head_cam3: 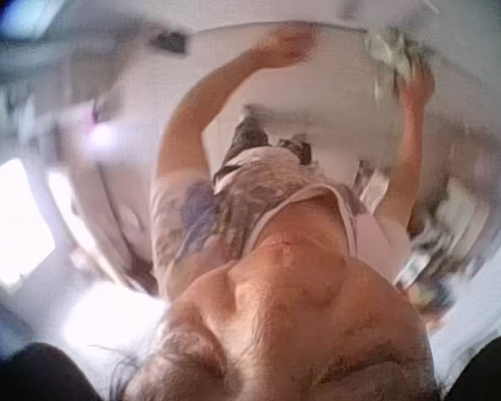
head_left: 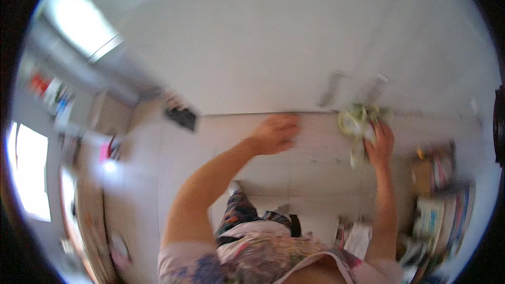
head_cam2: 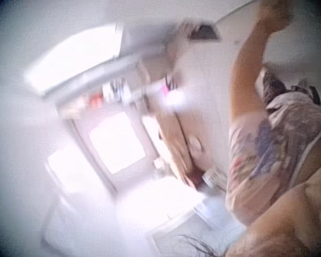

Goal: The person wipes the exterior surfaces of white kitchen cabinets and drawers using a light green cloth. They systematically clean the upper cabinet doors, lower cabinet doors, and drawer fronts, moving around the room to reach different sections.

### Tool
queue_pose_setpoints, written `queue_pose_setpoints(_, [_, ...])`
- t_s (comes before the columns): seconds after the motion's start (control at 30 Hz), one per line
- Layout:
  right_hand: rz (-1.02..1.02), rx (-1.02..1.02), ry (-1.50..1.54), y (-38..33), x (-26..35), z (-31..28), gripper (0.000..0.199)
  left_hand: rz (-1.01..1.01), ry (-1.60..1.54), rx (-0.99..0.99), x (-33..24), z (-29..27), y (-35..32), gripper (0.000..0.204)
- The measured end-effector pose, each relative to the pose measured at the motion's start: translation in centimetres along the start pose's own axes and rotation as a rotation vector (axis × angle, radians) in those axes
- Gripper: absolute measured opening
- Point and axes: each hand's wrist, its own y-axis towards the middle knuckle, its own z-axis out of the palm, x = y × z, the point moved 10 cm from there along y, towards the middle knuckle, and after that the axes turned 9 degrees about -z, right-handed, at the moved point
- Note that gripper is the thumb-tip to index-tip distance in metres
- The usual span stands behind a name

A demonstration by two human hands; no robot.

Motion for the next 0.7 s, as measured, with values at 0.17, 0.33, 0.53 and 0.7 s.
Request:
queue_pose_setpoints(0.17, [0.482, -0.143, -0.147, -1.2, -16.9, -3.5, 0.058, -0.032, 0.050, 0.069, 0.4, -0.3, 1.9, 0.047])
queue_pose_setpoints(0.33, [0.451, -0.220, -0.279, -0.7, -11.4, -2.1, 0.056, -0.029, 0.054, 0.118, -0.8, -0.5, 2.6, 0.047])
queue_pose_setpoints(0.53, [-0.004, -0.087, -0.021, 0.3, 6.8, -0.4, 0.059, -0.036, 0.119, 0.111, -0.4, -1.0, 2.0, 0.049])
queue_pose_setpoints(0.7, [0.012, 0.007, 0.054, 1.2, 3.9, -0.1, 0.060, -0.057, 0.120, 0.131, 0.2, -1.2, 1.5, 0.048])
